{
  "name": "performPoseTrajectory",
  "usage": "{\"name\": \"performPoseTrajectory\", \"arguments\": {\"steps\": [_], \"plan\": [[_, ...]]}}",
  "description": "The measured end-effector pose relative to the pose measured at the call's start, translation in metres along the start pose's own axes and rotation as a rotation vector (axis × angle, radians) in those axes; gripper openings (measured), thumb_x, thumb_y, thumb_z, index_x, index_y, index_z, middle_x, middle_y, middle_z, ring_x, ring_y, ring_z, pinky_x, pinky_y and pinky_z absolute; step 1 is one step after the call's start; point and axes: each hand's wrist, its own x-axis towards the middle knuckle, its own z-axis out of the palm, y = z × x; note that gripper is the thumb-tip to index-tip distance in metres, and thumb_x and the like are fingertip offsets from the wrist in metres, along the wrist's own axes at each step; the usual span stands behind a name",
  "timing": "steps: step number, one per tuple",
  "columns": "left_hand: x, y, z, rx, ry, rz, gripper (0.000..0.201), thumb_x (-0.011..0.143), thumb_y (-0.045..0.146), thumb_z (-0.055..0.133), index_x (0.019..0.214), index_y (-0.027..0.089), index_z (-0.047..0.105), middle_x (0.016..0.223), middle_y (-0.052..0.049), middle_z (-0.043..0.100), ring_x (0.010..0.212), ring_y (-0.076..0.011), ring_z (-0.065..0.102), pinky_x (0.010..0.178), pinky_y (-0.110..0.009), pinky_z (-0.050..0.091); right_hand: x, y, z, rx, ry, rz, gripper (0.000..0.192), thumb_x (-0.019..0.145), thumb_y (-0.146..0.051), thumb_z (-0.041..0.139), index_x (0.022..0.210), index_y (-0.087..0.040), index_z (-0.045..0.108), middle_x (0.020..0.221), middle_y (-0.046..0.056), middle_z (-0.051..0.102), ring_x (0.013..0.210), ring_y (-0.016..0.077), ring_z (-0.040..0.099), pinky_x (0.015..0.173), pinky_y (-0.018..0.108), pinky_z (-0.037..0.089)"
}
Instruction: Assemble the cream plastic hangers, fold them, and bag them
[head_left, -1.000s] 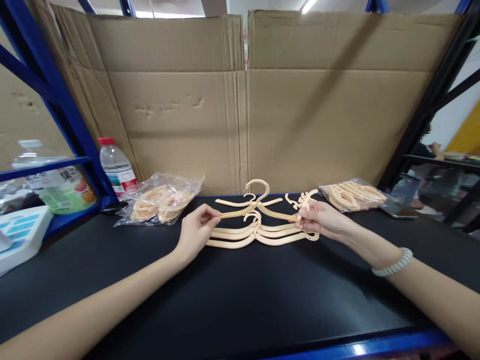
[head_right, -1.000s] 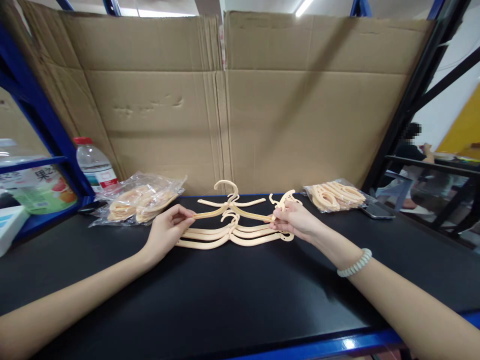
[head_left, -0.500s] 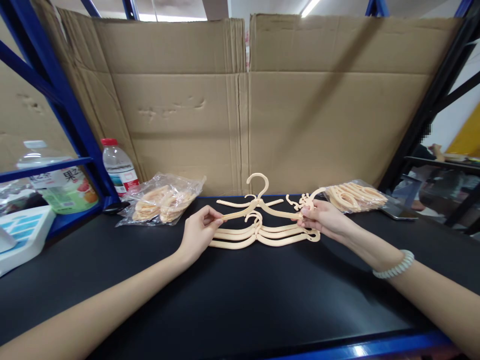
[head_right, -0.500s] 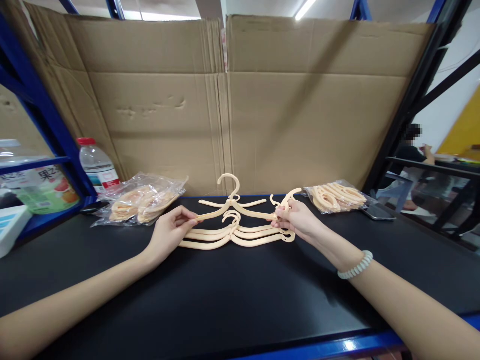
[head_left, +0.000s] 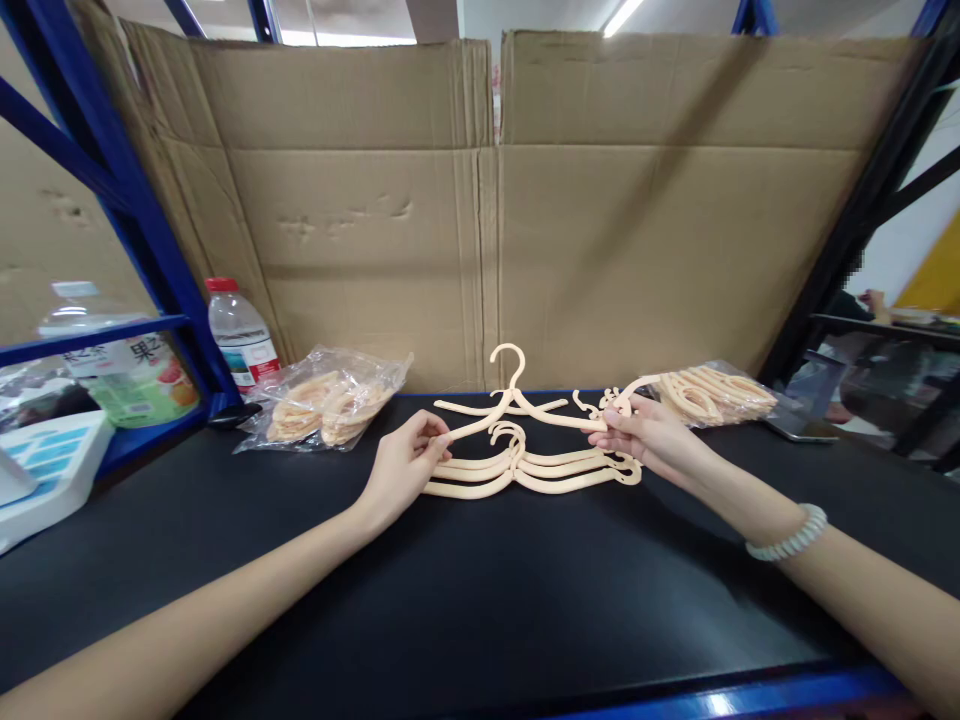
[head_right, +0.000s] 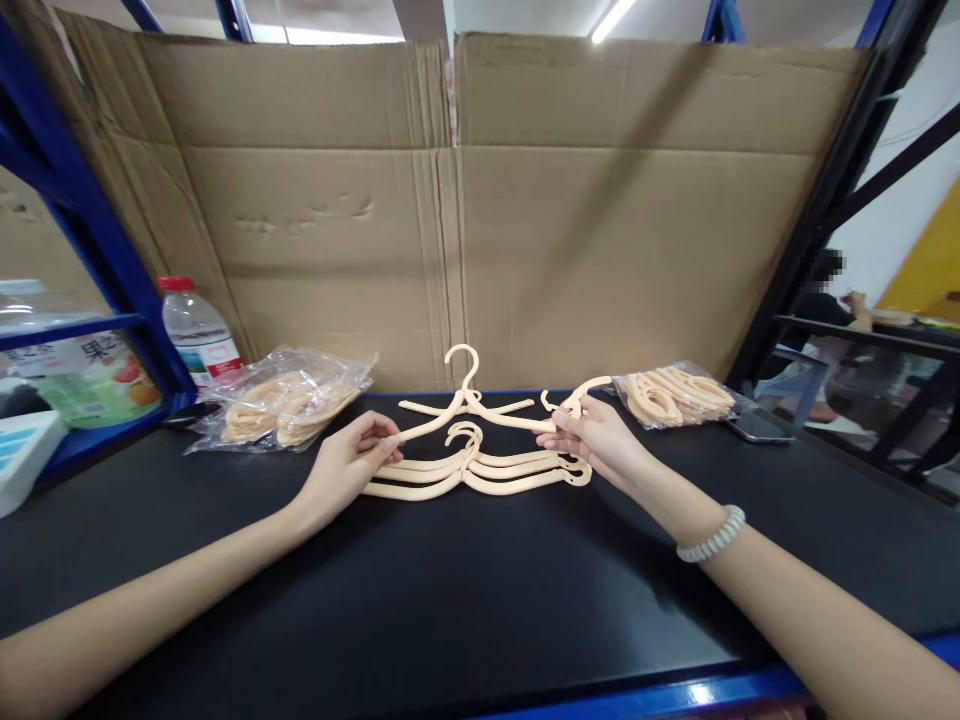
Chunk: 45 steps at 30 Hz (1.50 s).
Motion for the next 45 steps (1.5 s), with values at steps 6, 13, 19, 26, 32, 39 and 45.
{"name": "performPoseTrajectory", "arguments": {"steps": [6, 13, 19, 26, 32, 39, 45], "plan": [[0.006, 0.012, -0.014, 0.613, -0.147, 0.442, 0.015, 0.090, 0.027, 0.044, 0.088, 0.018, 0.056, 0.080, -0.004, 0.059, 0.074, -0.0185, 0.057, 0.069, -0.031, 0.046, 0.002, -0.004, -0.005, 0.033, -0.062, 0.025, 0.013, 0.078, -0.021, 0.070, 0.085, -0.019, 0.059, 0.077, 0.003, 0.069, 0.074, 0.0183, 0.071, 0.071, 0.030, 0.059], [0.010, 0.027, -0.035, 0.870, -0.292, 0.451, 0.013, 0.091, 0.022, 0.041, 0.087, 0.018, 0.053, 0.083, -0.005, 0.059, 0.073, -0.0200, 0.059, 0.064, -0.029, 0.043, 0.017, -0.010, -0.035, 0.003, -0.085, -0.043, 0.020, 0.079, -0.039, 0.067, 0.084, -0.020, 0.070, 0.086, 0.004, 0.068, 0.078, 0.0163, 0.063, 0.078, 0.033, 0.054], [0.009, 0.044, -0.048, 0.997, -0.478, 0.451, 0.018, 0.092, 0.025, 0.042, 0.080, 0.018, 0.054, 0.079, -0.004, 0.059, 0.064, -0.0173, 0.058, 0.056, -0.026, 0.036, 0.014, -0.023, -0.054, -0.114, -0.128, -0.074, 0.020, 0.067, -0.038, 0.076, 0.081, -0.025, 0.074, 0.085, 0.003, 0.071, 0.087, 0.0202, 0.065, 0.086, 0.036, 0.052], [0.005, 0.050, -0.055, 0.980, -0.614, 0.476, 0.015, 0.089, 0.020, 0.047, 0.077, 0.019, 0.056, 0.077, -0.002, 0.061, 0.069, -0.0173, 0.059, 0.058, -0.025, 0.035, 0.006, -0.039, -0.066, -0.601, -0.282, -0.016, 0.026, 0.061, -0.041, 0.080, 0.079, -0.023, 0.074, 0.079, 0.003, 0.072, 0.077, 0.0197, 0.066, 0.081, 0.037, 0.051], [-0.004, 0.055, -0.047, 0.967, -0.697, 0.483, 0.014, 0.088, 0.017, 0.049, 0.076, 0.019, 0.055, 0.079, -0.002, 0.061, 0.070, -0.0176, 0.059, 0.060, -0.025, 0.036, 0.009, -0.043, -0.073, -0.913, -0.385, -0.034, 0.031, 0.066, -0.050, 0.075, 0.081, -0.023, 0.073, 0.083, 0.004, 0.072, 0.082, 0.0219, 0.065, 0.079, 0.036, 0.050], [-0.006, 0.055, -0.044, 0.944, -0.742, 0.473, 0.011, 0.088, 0.017, 0.051, 0.078, 0.020, 0.054, 0.082, -0.001, 0.061, 0.071, -0.0171, 0.060, 0.060, -0.025, 0.037, 0.011, -0.041, -0.073, -1.003, -0.550, 0.025, 0.031, 0.069, -0.049, 0.073, 0.080, -0.020, 0.069, 0.078, 0.001, 0.066, 0.074, 0.0170, 0.060, 0.069, 0.033, 0.047], [-0.007, 0.056, -0.043, 1.004, -0.722, 0.485, 0.008, 0.087, 0.019, 0.053, 0.080, 0.020, 0.056, 0.085, -0.002, 0.060, 0.074, -0.0180, 0.061, 0.061, -0.026, 0.040, 0.010, -0.042, -0.069, -1.019, -0.554, -0.004, 0.033, 0.068, -0.046, 0.074, 0.083, -0.017, 0.070, 0.082, 0.004, 0.067, 0.069, 0.0159, 0.059, 0.063, 0.030, 0.046]]}}
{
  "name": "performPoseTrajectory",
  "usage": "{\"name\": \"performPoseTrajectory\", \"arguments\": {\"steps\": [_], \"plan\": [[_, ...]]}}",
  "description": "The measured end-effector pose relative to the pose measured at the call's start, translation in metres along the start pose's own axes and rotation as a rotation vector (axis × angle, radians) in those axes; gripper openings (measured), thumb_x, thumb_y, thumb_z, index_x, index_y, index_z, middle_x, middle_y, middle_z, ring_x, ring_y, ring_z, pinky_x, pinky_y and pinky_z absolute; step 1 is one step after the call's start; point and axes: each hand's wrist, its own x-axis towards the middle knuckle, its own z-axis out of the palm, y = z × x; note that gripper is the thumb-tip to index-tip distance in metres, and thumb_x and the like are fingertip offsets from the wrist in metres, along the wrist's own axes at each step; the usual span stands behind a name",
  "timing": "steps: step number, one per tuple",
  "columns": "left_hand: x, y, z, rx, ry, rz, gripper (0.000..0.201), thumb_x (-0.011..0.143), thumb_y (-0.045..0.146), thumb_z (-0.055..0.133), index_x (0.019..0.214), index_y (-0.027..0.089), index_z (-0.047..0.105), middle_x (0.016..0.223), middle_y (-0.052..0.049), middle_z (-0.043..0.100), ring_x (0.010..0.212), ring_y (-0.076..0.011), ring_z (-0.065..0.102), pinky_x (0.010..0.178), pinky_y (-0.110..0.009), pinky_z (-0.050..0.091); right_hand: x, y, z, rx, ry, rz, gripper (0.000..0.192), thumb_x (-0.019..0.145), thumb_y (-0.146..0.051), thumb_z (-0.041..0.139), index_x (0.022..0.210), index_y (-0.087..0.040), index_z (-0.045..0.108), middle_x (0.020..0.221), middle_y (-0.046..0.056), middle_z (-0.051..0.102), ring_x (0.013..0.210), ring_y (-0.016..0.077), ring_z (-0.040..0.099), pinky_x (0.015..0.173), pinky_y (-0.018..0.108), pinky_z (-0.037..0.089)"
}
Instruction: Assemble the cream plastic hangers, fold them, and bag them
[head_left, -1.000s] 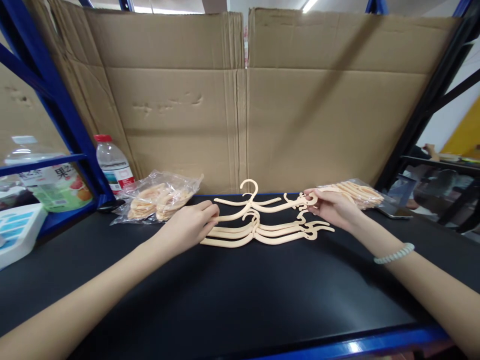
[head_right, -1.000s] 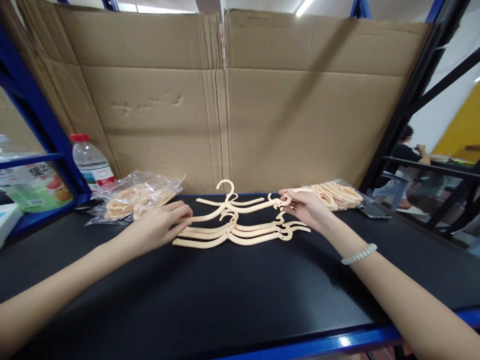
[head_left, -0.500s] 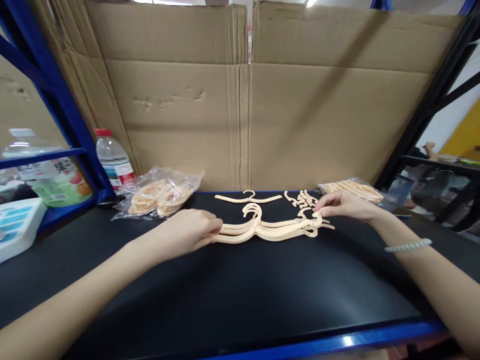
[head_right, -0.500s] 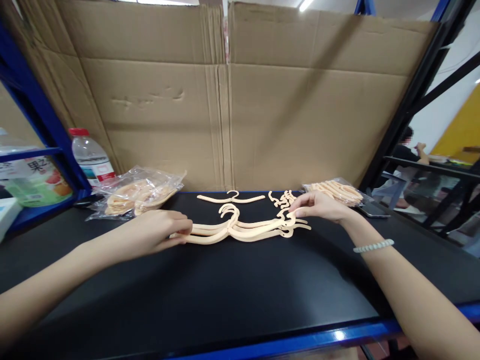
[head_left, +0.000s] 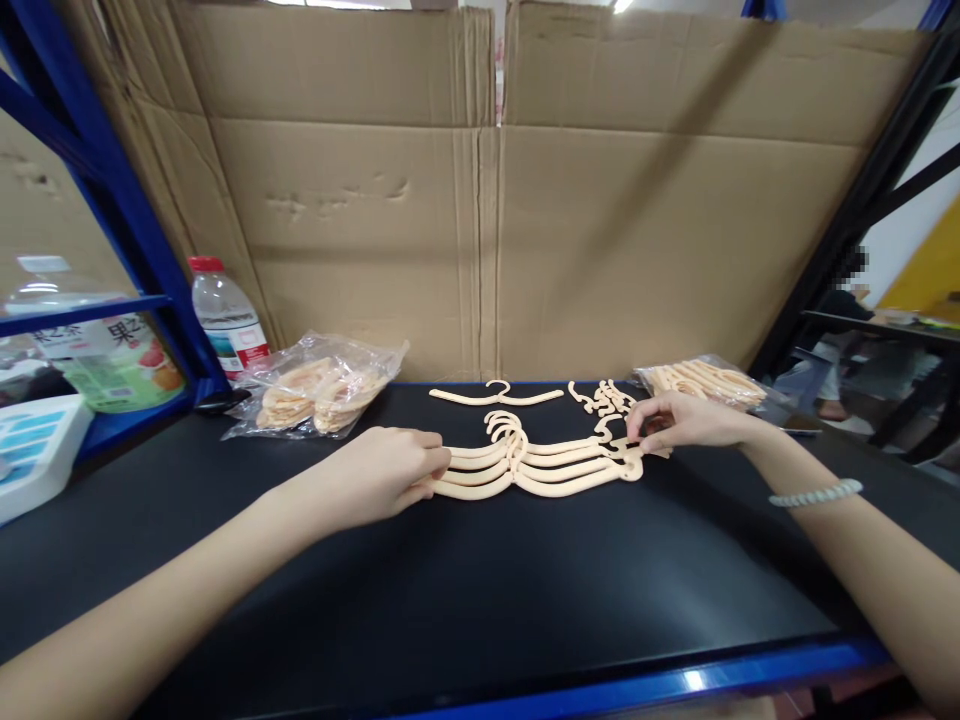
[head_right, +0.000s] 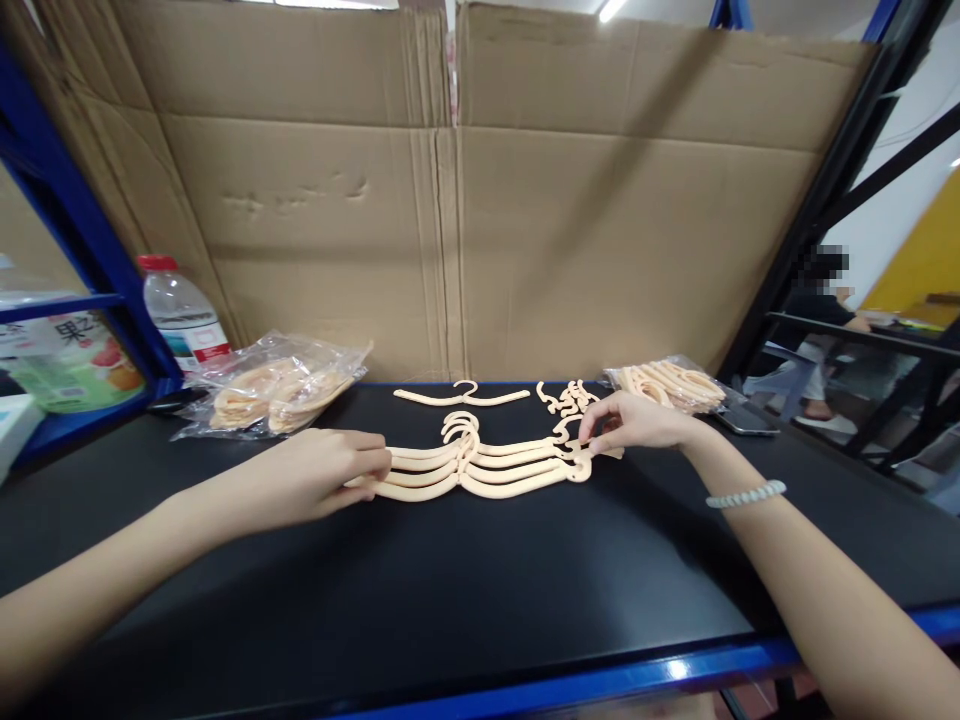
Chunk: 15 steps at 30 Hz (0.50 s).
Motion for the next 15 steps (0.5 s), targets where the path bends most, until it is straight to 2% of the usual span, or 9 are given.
{"name": "performPoseTrajectory", "arguments": {"steps": [3, 6, 8, 9, 11, 13, 15], "plan": [[0.002, 0.012, 0.000, 0.059, 0.039, -0.044, 0.006, 0.085, 0.019, 0.053, 0.082, 0.019, 0.058, 0.089, -0.005, 0.061, 0.080, -0.0215, 0.061, 0.064, -0.030, 0.045, 0.003, -0.010, 0.007, -0.026, 0.110, -0.077, 0.032, 0.072, -0.046, 0.070, 0.089, -0.019, 0.070, 0.094, 0.006, 0.069, 0.086, 0.0211, 0.063, 0.074, 0.034, 0.050], [0.007, 0.034, 0.006, 0.042, 0.102, -0.124, 0.014, 0.087, 0.017, 0.048, 0.093, 0.017, 0.061, 0.100, -0.010, 0.064, 0.093, -0.0255, 0.060, 0.077, -0.037, 0.049, 0.010, -0.028, 0.027, -0.071, 0.269, -0.148, 0.030, 0.081, -0.047, 0.061, 0.093, -0.020, 0.069, 0.100, 0.007, 0.069, 0.095, 0.0240, 0.063, 0.081, 0.037, 0.051], [0.008, 0.052, 0.016, -0.052, 0.163, -0.153, 0.028, 0.088, 0.024, 0.051, 0.115, 0.018, 0.057, 0.124, -0.012, 0.059, 0.112, -0.0281, 0.054, 0.093, -0.041, 0.046, 0.014, -0.041, 0.047, -0.162, 0.348, -0.179, 0.033, 0.087, -0.046, 0.052, 0.103, -0.021, 0.067, 0.107, 0.009, 0.068, 0.101, 0.0254, 0.062, 0.087, 0.040, 0.050], [0.008, 0.060, 0.021, -0.099, 0.181, -0.166, 0.041, 0.088, 0.031, 0.052, 0.128, 0.018, 0.049, 0.137, -0.013, 0.050, 0.124, -0.0297, 0.046, 0.101, -0.044, 0.041, 0.015, -0.047, 0.058, -0.213, 0.361, -0.203, 0.036, 0.090, -0.045, 0.047, 0.112, -0.022, 0.064, 0.115, 0.009, 0.065, 0.107, 0.0261, 0.060, 0.093, 0.043, 0.048], [0.008, 0.072, 0.033, -0.172, 0.173, -0.167, 0.062, 0.090, 0.045, 0.048, 0.143, 0.016, 0.034, 0.150, -0.014, 0.034, 0.138, -0.0325, 0.030, 0.109, -0.049, 0.031, 0.016, -0.058, 0.079, -0.318, 0.315, -0.237, 0.046, 0.093, -0.045, 0.041, 0.131, -0.021, 0.053, 0.132, 0.011, 0.056, 0.125, 0.0277, 0.049, 0.105, 0.047, 0.038], [0.007, 0.078, 0.042, -0.216, 0.134, -0.176, 0.067, 0.092, 0.052, 0.039, 0.147, 0.016, 0.026, 0.154, -0.013, 0.025, 0.141, -0.0335, 0.021, 0.112, -0.053, 0.025, 0.016, -0.065, 0.096, -0.415, 0.223, -0.241, 0.058, 0.094, -0.049, 0.039, 0.142, -0.018, 0.040, 0.146, 0.013, 0.041, 0.137, 0.0294, 0.031, 0.111, 0.050, 0.029], [0.008, 0.078, 0.047, -0.222, 0.119, -0.208, 0.067, 0.094, 0.054, 0.032, 0.149, 0.017, 0.023, 0.155, -0.011, 0.021, 0.142, -0.0341, 0.017, 0.113, -0.057, 0.019, 0.015, -0.069, 0.108, -0.498, 0.171, -0.222, 0.069, 0.092, -0.056, 0.040, 0.147, -0.015, 0.031, 0.152, 0.014, 0.029, 0.142, 0.0311, 0.018, 0.114, 0.052, 0.022]]}}
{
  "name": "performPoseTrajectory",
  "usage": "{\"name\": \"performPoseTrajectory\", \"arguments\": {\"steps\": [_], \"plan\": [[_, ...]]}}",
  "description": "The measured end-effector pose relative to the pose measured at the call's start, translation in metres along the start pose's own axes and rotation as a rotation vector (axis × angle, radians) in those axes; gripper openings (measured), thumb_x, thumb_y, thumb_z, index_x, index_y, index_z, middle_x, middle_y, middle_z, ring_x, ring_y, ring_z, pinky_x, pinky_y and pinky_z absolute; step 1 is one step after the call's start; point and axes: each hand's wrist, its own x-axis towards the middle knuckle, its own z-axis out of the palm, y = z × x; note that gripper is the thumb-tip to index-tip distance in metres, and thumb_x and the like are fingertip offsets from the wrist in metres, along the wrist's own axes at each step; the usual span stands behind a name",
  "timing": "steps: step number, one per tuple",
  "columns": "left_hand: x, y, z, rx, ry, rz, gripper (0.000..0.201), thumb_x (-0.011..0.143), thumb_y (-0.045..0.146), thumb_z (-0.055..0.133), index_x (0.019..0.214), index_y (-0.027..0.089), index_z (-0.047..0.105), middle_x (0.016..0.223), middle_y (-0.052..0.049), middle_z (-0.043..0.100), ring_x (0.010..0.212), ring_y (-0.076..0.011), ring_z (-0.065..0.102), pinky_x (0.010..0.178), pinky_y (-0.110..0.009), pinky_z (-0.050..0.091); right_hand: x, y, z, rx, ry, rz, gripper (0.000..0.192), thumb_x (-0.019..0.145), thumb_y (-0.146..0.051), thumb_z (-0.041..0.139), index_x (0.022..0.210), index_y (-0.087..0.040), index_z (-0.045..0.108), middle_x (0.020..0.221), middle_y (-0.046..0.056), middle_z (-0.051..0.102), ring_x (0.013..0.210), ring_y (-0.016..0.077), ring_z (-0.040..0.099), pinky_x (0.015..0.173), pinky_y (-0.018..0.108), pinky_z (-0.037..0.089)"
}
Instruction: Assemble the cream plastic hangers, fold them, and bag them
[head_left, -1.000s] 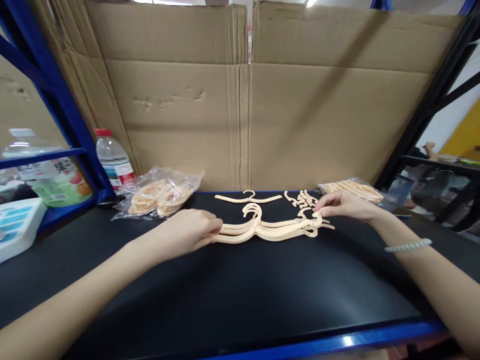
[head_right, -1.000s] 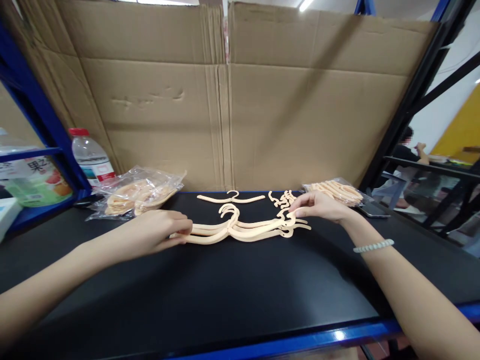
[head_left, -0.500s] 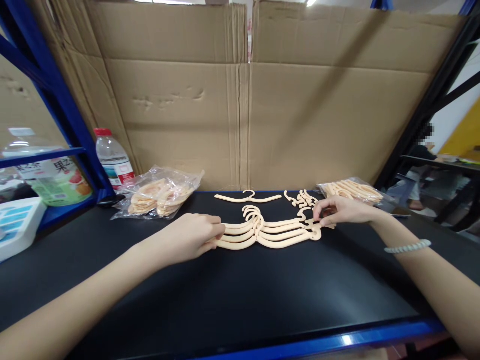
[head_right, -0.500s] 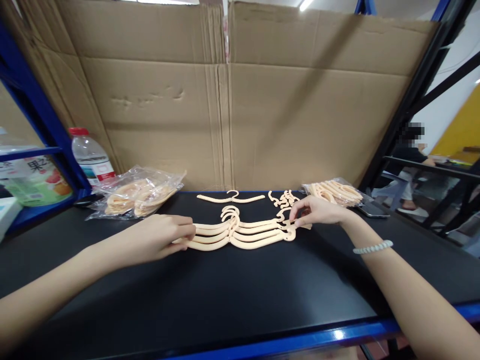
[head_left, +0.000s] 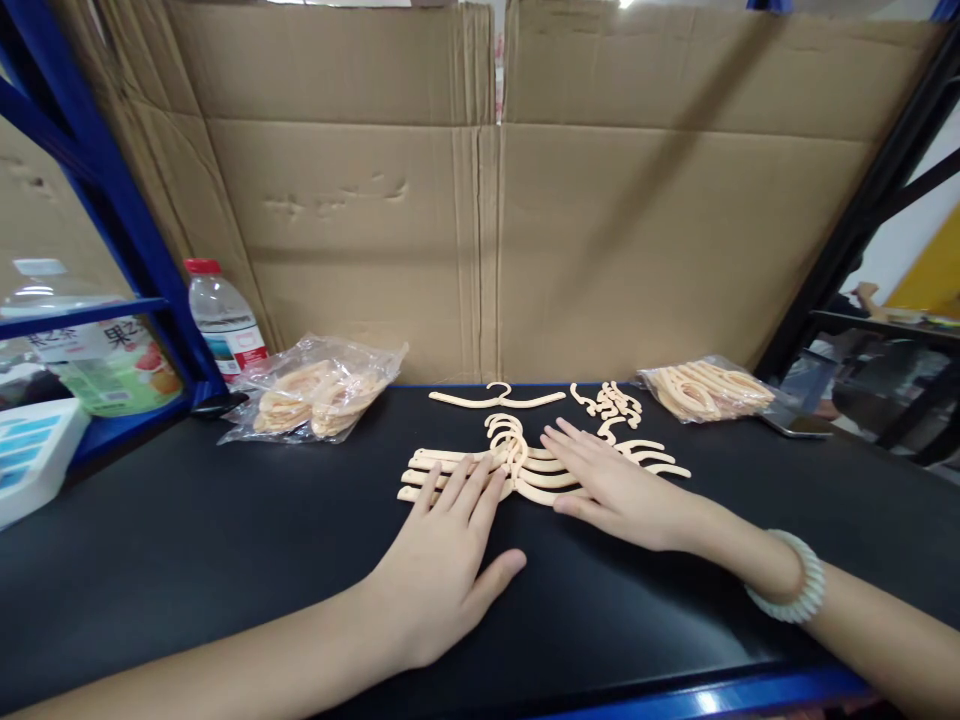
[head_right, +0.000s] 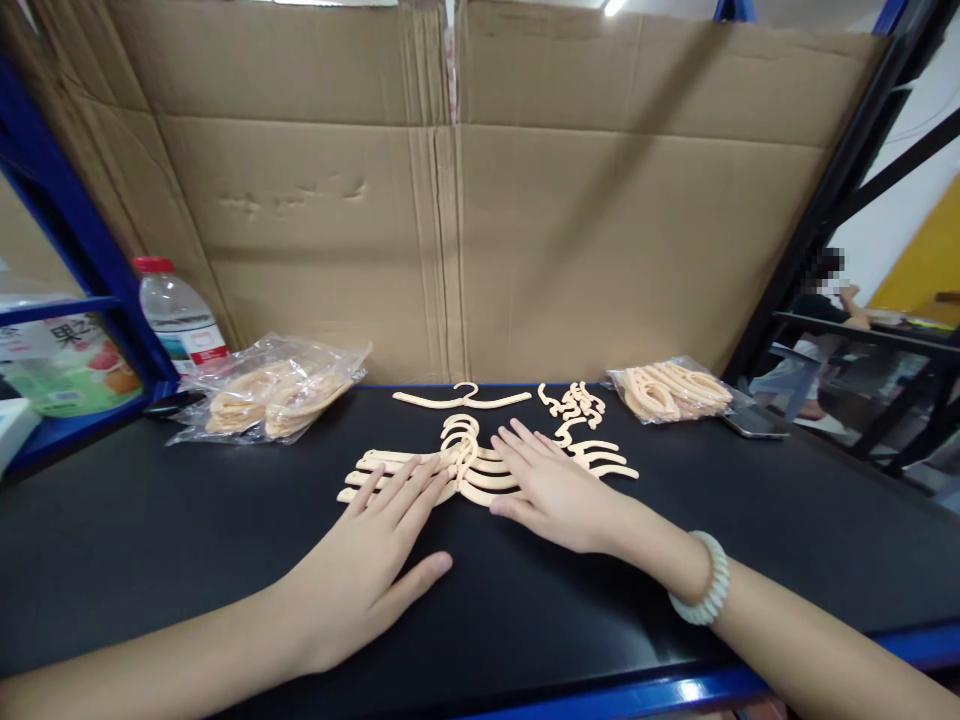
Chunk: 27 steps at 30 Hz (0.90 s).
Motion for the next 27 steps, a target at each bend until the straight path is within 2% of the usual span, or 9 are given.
{"name": "performPoseTrajectory", "arguments": {"steps": [3, 6, 10, 14, 17, 23, 27], "plan": [[0.004, -0.006, 0.001, 0.021, 0.013, -0.046, 0.066, 0.095, 0.053, 0.028, 0.150, 0.017, 0.021, 0.155, -0.010, 0.019, 0.143, -0.0341, 0.013, 0.113, -0.060, 0.013, -0.001, -0.005, 0.006, -0.086, -0.034, 0.049, 0.072, 0.093, -0.057, 0.034, 0.148, -0.011, 0.027, 0.153, 0.016, 0.023, 0.142, 0.0322, 0.013, 0.114, 0.055, 0.018], [0.009, -0.012, 0.000, -0.001, -0.029, -0.074, 0.065, 0.096, 0.054, 0.024, 0.150, 0.018, 0.020, 0.155, -0.010, 0.018, 0.143, -0.0331, 0.012, 0.112, -0.061, 0.015, -0.002, -0.003, 0.006, -0.094, -0.056, 0.091, 0.065, 0.096, -0.049, 0.027, 0.148, -0.009, 0.027, 0.152, 0.017, 0.025, 0.142, 0.0315, 0.012, 0.114, 0.057, 0.017], [0.013, -0.018, -0.001, -0.027, -0.056, -0.089, 0.060, 0.097, 0.052, 0.024, 0.149, 0.023, 0.021, 0.155, -0.010, 0.019, 0.143, -0.0334, 0.014, 0.110, -0.063, 0.017, -0.003, 0.003, 0.005, -0.004, -0.065, 0.052, 0.061, 0.097, -0.045, 0.027, 0.149, -0.014, 0.024, 0.153, 0.014, 0.022, 0.142, 0.0291, 0.014, 0.114, 0.054, 0.018], [0.016, -0.023, 0.000, -0.017, -0.061, -0.097, 0.058, 0.097, 0.050, 0.024, 0.149, 0.024, 0.024, 0.155, -0.010, 0.019, 0.143, -0.0335, 0.015, 0.109, -0.063, 0.015, -0.001, 0.013, 0.005, 0.044, -0.089, 0.026, 0.059, 0.098, -0.041, 0.026, 0.150, -0.012, 0.020, 0.155, 0.012, 0.018, 0.143, 0.0266, 0.012, 0.116, 0.052, 0.017], [0.018, -0.027, 0.001, -0.014, -0.049, -0.100, 0.058, 0.097, 0.049, 0.025, 0.148, 0.022, 0.026, 0.154, -0.010, 0.022, 0.142, -0.0329, 0.017, 0.110, -0.062, 0.015, 0.001, 0.019, 0.006, 0.081, -0.056, -0.006, 0.056, 0.099, -0.038, 0.028, 0.150, -0.016, 0.022, 0.154, 0.010, 0.021, 0.143, 0.0253, 0.014, 0.116, 0.050, 0.019], [0.020, -0.030, -0.001, -0.019, -0.037, -0.099, 0.058, 0.096, 0.049, 0.027, 0.148, 0.023, 0.026, 0.154, -0.010, 0.024, 0.142, -0.0326, 0.018, 0.110, -0.061, 0.016, 0.003, 0.020, 0.004, 0.065, -0.012, 0.004, 0.058, 0.097, -0.045, 0.032, 0.147, -0.016, 0.030, 0.152, 0.010, 0.029, 0.141, 0.0270, 0.022, 0.115, 0.050, 0.022], [0.020, -0.030, -0.002, -0.015, -0.060, -0.103, 0.061, 0.096, 0.051, 0.025, 0.149, 0.022, 0.022, 0.154, -0.010, 0.021, 0.143, -0.0322, 0.016, 0.110, -0.061, 0.014, 0.002, 0.028, -0.001, -0.016, 0.011, 0.058, 0.070, 0.093, -0.055, 0.036, 0.146, -0.009, 0.032, 0.151, 0.016, 0.029, 0.141, 0.0307, 0.021, 0.115, 0.052, 0.022]]}}
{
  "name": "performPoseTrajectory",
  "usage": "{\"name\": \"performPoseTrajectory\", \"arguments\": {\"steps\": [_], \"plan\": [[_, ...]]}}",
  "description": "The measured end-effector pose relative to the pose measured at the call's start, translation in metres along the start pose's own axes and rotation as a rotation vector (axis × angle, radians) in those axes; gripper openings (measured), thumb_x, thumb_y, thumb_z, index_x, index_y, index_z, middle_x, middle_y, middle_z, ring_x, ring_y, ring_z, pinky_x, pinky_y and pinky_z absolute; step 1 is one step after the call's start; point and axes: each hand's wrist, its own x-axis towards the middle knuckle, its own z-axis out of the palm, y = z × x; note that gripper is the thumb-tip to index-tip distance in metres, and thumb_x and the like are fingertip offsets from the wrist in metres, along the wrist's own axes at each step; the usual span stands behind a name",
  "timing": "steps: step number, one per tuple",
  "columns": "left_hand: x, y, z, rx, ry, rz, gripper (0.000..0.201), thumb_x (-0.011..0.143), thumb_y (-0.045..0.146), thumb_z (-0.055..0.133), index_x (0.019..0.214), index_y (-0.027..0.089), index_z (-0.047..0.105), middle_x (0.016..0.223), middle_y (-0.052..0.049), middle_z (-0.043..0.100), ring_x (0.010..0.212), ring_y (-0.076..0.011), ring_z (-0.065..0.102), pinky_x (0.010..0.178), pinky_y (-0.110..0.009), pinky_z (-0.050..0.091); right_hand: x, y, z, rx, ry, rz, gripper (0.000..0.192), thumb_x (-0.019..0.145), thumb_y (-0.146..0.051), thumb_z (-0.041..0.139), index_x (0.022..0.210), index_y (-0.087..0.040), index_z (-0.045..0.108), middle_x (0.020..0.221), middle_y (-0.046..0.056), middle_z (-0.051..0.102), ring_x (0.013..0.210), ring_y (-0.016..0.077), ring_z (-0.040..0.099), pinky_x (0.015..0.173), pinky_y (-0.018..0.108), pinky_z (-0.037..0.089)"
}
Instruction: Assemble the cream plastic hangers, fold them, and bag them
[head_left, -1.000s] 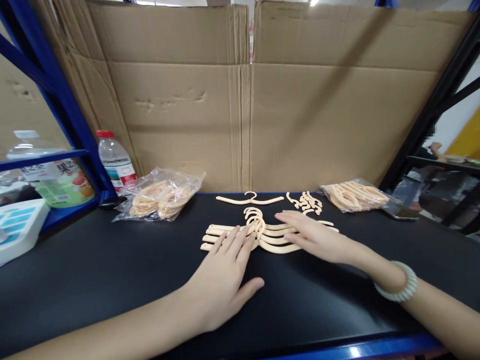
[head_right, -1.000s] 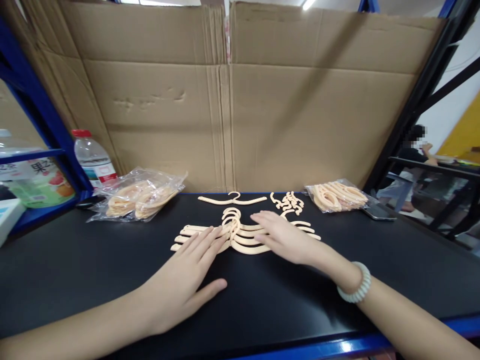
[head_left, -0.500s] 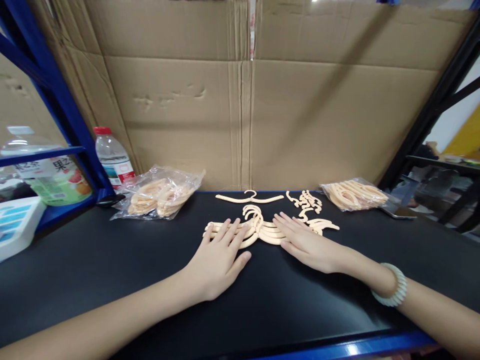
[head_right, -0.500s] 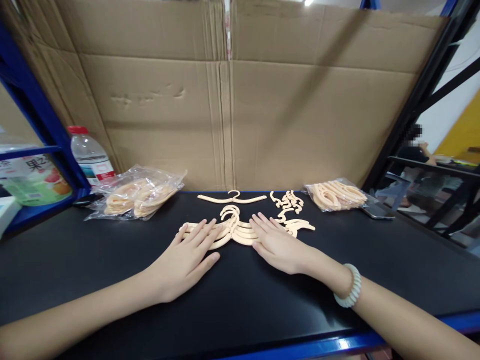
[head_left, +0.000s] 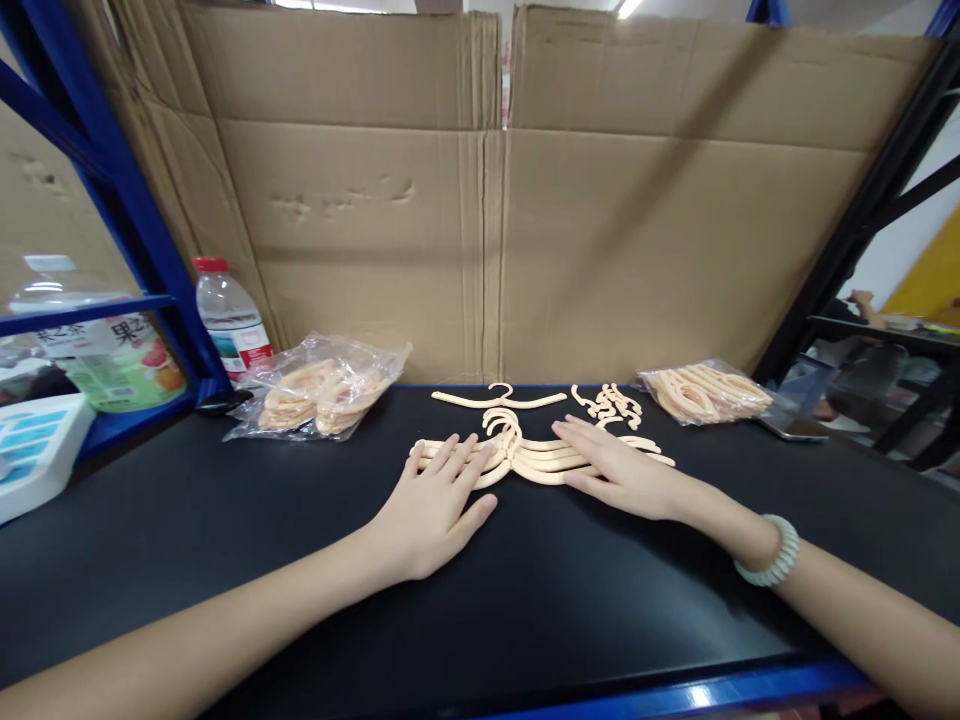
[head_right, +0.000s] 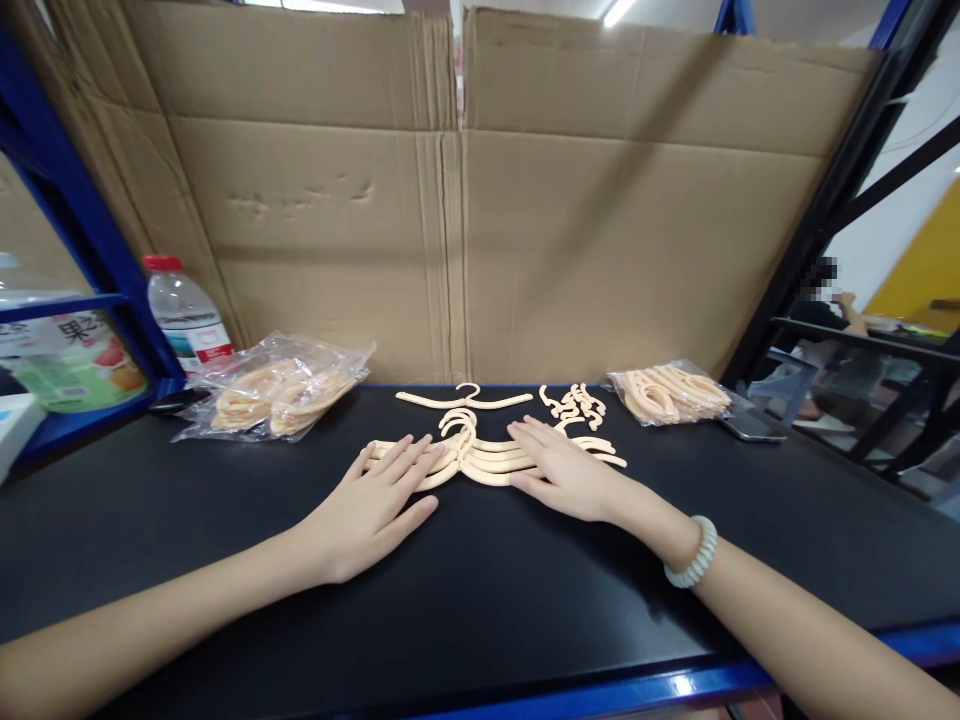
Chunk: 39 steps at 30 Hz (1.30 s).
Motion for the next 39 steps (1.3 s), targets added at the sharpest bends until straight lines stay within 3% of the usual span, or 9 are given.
{"name": "performPoseTrajectory", "arguments": {"steps": [3, 9, 29, 35, 39], "plan": [[0.000, -0.001, 0.001, -0.004, 0.015, 0.001, 0.061, 0.096, 0.052, 0.025, 0.149, 0.023, 0.023, 0.154, -0.010, 0.021, 0.143, -0.0321, 0.017, 0.110, -0.060, 0.014, 0.001, 0.009, -0.001, -0.052, 0.027, 0.032, 0.076, 0.090, -0.060, 0.038, 0.143, -0.006, 0.037, 0.148, 0.020, 0.034, 0.138, 0.0341, 0.028, 0.112, 0.052, 0.027], [-0.001, -0.003, 0.003, -0.011, 0.033, 0.013, 0.060, 0.096, 0.052, 0.026, 0.148, 0.023, 0.025, 0.154, -0.011, 0.023, 0.142, -0.0316, 0.018, 0.110, -0.060, 0.014, 0.004, 0.015, 0.001, -0.125, 0.054, 0.013, 0.070, 0.092, -0.060, 0.034, 0.137, -0.009, 0.047, 0.140, 0.020, 0.046, 0.129, 0.0341, 0.042, 0.108, 0.052, 0.033], [0.004, -0.009, -0.003, -0.027, -0.022, 0.039, 0.066, 0.094, 0.058, 0.025, 0.149, 0.022, 0.021, 0.155, -0.010, 0.019, 0.143, -0.0319, 0.013, 0.111, -0.061, 0.012, 0.003, 0.015, -0.001, -0.168, 0.011, 0.064, 0.070, 0.092, -0.061, 0.033, 0.137, -0.009, 0.048, 0.140, 0.019, 0.047, 0.128, 0.0341, 0.043, 0.104, 0.052, 0.036], [0.002, -0.008, 0.003, 0.053, 0.056, 0.031, 0.069, 0.093, 0.058, 0.027, 0.146, 0.012, 0.030, 0.153, -0.015, 0.023, 0.143, -0.0314, 0.015, 0.112, -0.059, 0.012, 0.003, 0.014, -0.001, -0.197, -0.002, 0.077, 0.070, 0.092, -0.060, 0.032, 0.138, -0.009, 0.045, 0.141, 0.019, 0.045, 0.128, 0.0335, 0.042, 0.105, 0.051, 0.035], [0.001, -0.005, 0.005, 0.110, 0.118, 0.060, 0.060, 0.095, 0.047, 0.030, 0.144, 0.010, 0.032, 0.152, -0.015, 0.026, 0.143, -0.0303, 0.018, 0.113, -0.060, 0.014, 0.002, 0.013, 0.000, -0.208, -0.001, 0.074, 0.069, 0.093, -0.058, 0.031, 0.139, -0.008, 0.044, 0.141, 0.019, 0.045, 0.129, 0.0329, 0.042, 0.106, 0.050, 0.035]]}}
